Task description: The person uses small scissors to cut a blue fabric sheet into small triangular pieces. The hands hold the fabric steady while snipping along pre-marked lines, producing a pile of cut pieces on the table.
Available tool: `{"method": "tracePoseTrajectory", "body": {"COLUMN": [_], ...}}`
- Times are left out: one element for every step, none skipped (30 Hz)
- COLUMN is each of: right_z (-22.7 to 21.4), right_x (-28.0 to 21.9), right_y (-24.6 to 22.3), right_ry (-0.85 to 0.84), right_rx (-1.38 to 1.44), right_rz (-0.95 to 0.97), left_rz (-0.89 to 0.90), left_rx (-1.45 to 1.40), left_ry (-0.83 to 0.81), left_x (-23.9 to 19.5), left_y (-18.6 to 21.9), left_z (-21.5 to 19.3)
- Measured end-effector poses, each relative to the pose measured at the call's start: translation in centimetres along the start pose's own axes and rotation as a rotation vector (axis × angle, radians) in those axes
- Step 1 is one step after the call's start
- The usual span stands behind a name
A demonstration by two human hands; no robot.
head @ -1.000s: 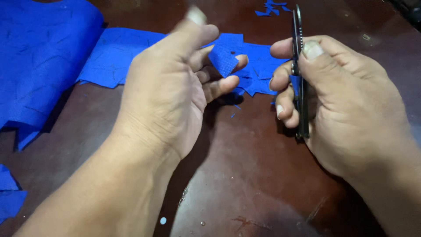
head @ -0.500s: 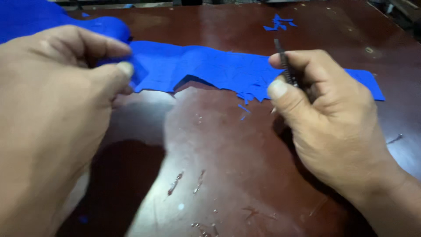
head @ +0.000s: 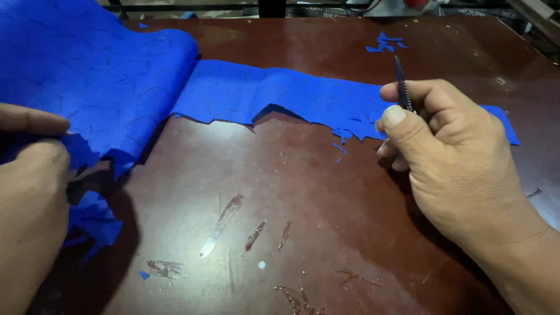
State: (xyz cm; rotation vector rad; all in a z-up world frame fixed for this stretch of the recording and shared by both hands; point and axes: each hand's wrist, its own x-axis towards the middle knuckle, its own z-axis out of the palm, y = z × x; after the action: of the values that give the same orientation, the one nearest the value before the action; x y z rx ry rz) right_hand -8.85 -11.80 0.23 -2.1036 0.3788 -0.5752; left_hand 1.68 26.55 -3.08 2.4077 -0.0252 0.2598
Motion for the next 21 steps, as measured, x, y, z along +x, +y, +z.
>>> {"method": "tracePoseTrajectory", "body": {"right_z": [0.1, 0.1, 0.1, 0.1, 0.1, 0.1, 0.1, 0.1, 0.1, 0.1, 0.0, 0.0, -0.1, -0.1, 0.0, 0.1, 0.2, 0.2, 0.2, 0.3, 0.3], "right_x": [0.0, 0.0, 0.0, 0.0, 0.0, 0.1, 0.0, 0.0, 0.0, 0.0, 0.0, 0.0, 0.1, 0.1, 0.1, 0.0, 0.1, 0.1, 0.2, 0.3, 0.4], "right_y": [-0.2, -0.3, -0.3, -0.4, -0.4, -0.5, -0.8, -1.0, -1.3, -1.2, -1.1, -1.0, -0.9, -0.7, -0.5, -0.7, -0.9, -1.1, -0.9, -0.7, -0.4], "right_ry": [-0.002, -0.002, -0.002, 0.000, 0.003, 0.007, 0.009, 0.008, 0.008, 0.010, 0.004, -0.002, 0.001, -0.004, -0.008, -0.012, -0.002, 0.015, 0.018, 0.006, -0.005], "right_rx": [0.001, 0.004, 0.007, 0.007, 0.003, -0.002, -0.002, -0.004, -0.007, -0.007, 0.003, 0.012, 0.011, 0.036, 0.061, 0.061, 0.000, -0.060, -0.061, -0.076, -0.092], "right_rz": [-0.002, 0.019, 0.039, 0.041, 0.048, 0.053, 0.054, 0.096, 0.139, 0.140, 0.135, 0.127, 0.126, 0.104, 0.083, 0.083, 0.109, 0.135, 0.136, 0.076, 0.017], "left_rz": [-0.002, 0.027, 0.054, 0.056, 0.018, -0.018, -0.017, 0.012, 0.041, 0.043, 0.108, 0.173, 0.175, 0.399, 0.624, 0.619, 0.653, 0.693, 0.696, 0.676, 0.654], "left_rx": [0.000, -0.004, -0.009, -0.009, 0.019, 0.046, 0.045, 0.064, 0.082, 0.082, 0.108, 0.132, 0.130, 0.172, 0.211, 0.213, 0.139, 0.059, 0.058, -0.023, -0.103], "left_ry": [0.002, 0.071, 0.139, 0.137, 0.233, 0.331, 0.330, 0.369, 0.407, 0.406, 0.403, 0.401, 0.401, 0.379, 0.348, 0.347, 0.264, 0.179, 0.178, 0.109, 0.038], "left_x": [0.1, 0.4, 0.6, -0.5, -1.5, -2.6, -2.9, -3.2, -3.4, -3.1, -2.8, -2.5, -3.0, -3.6, -4.2, -4.0, -3.7, -3.3, -3.1, -3.1, -3.0], "left_y": [-0.7, -1.4, -2.1, -0.5, 1.1, 2.6, 3.0, 3.3, 3.7, 4.0, 4.3, 4.5, 6.2, 7.8, 9.3, 10.8, 12.2, 13.9, 15.1, 16.3, 17.5], "left_z": [0.4, 0.9, 1.4, 2.3, 3.3, 4.2, 4.3, 4.4, 4.6, 4.8, 4.9, 5.1, 5.2, 5.2, 5.2, 6.0, 6.8, 7.7, 8.8, 9.9, 11.1]}}
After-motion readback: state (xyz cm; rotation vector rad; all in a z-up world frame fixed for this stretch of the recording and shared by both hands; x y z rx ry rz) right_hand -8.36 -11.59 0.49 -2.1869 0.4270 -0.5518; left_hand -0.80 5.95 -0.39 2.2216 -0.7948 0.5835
